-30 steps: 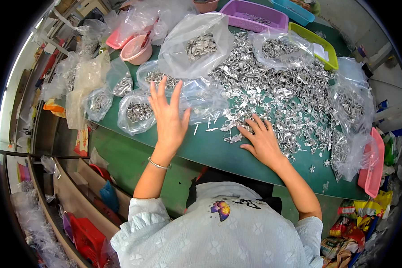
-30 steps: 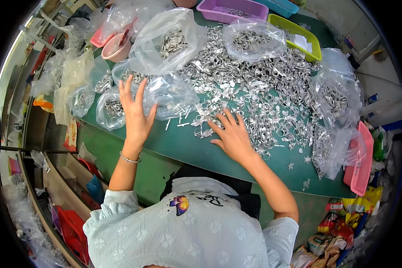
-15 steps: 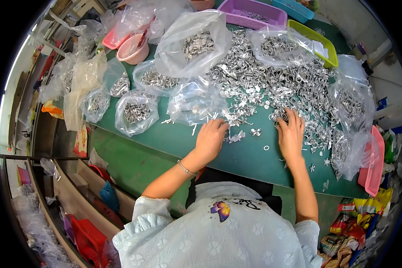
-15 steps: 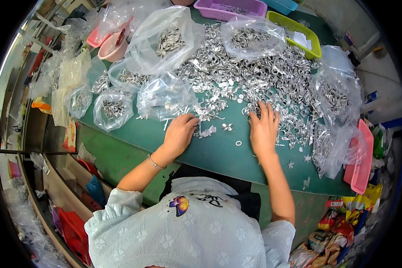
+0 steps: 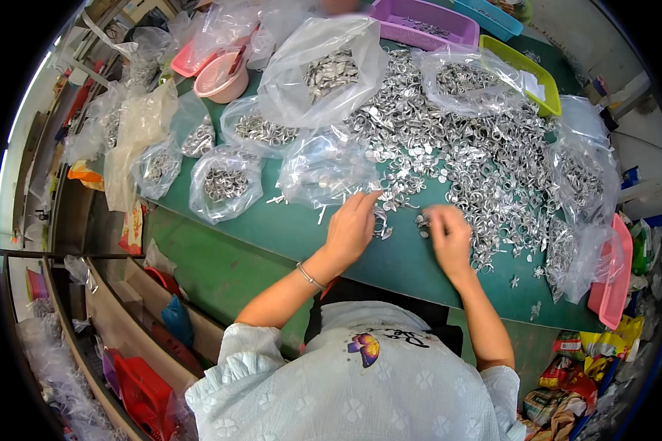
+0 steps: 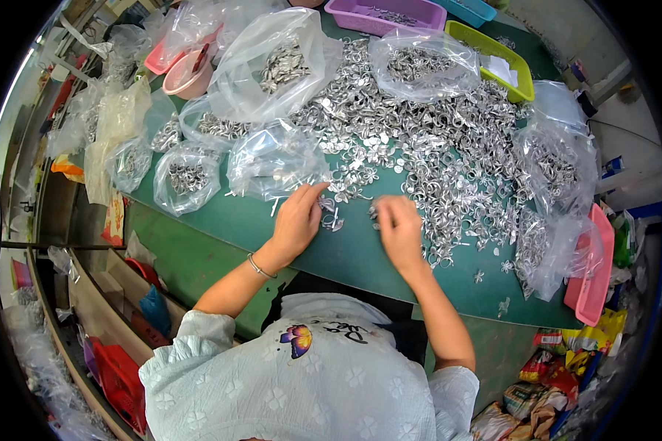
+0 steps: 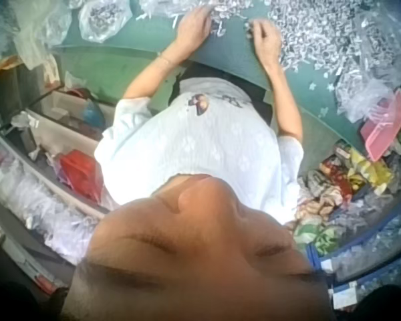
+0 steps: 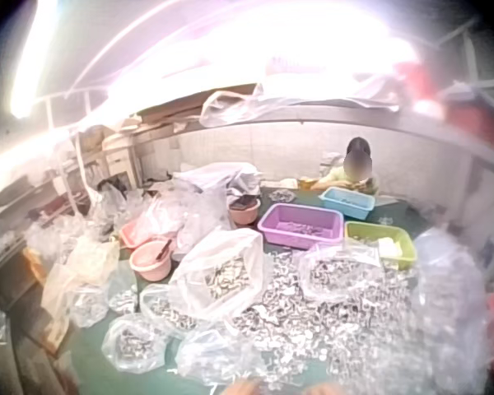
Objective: The person assembles small silver metal keychains by hand at a green workbench. They pick up individual metal rings and decorative charms, link them together, and place the finished units into clear plastic bags. The workspace is cluttered with loose components and filled bags.
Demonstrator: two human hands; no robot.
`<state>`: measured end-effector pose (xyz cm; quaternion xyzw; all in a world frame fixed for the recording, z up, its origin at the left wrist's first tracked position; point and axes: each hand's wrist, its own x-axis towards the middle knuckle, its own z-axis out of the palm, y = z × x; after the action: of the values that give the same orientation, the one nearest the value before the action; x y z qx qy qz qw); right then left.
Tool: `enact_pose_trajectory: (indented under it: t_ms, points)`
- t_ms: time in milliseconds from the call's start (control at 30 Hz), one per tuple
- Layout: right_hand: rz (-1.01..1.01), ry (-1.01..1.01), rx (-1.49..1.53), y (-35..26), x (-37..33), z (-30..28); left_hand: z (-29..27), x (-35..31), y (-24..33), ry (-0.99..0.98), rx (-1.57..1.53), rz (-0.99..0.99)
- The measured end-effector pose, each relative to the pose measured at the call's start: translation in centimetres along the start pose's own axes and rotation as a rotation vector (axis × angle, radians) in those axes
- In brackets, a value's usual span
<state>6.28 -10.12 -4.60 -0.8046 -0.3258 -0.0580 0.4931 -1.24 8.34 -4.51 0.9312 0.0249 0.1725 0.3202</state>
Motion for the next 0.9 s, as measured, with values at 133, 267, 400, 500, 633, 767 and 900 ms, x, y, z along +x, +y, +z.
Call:
enact_pose_trajectory:
  t_ms: [133, 267, 400, 500, 633, 767, 900]
  points:
    - [0.677, 0.096, 0.902, 0.2, 2.3, -1.5, 0.8, 1.4, 0.0, -0.135, 0.227, -0.107]
    - [0.695, -0.165, 0.570, 1.9, 5.4, -1.0, 1.4, 2.8, -1.5, -0.231, 0.334, -0.068]
    - [0.037, -0.129, -0.557, 1.9, 7.5, 2.1, -0.1, 3.7, -1.9, -0.399, 0.340, -0.010]
    - [0.111, -0.302, -0.658, 1.7, 8.6, 2.5, -0.5, 3.6, -2.0, -0.476, 0.369, -0.025]
    - [0.191, -0.481, -0.637, 1.6, 9.3, 1.1, -1.1, 2.9, -0.8, -0.541, 0.348, -0.041]
    - [0.163, -0.476, -0.656, 2.5, 8.8, 0.3, -1.5, 2.1, -0.2, -0.417, 0.224, -0.052]
    - [0.015, -0.410, -0.720, 3.7, 7.7, -0.2, -1.2, 1.5, -0.6, -0.182, 0.004, -0.037]
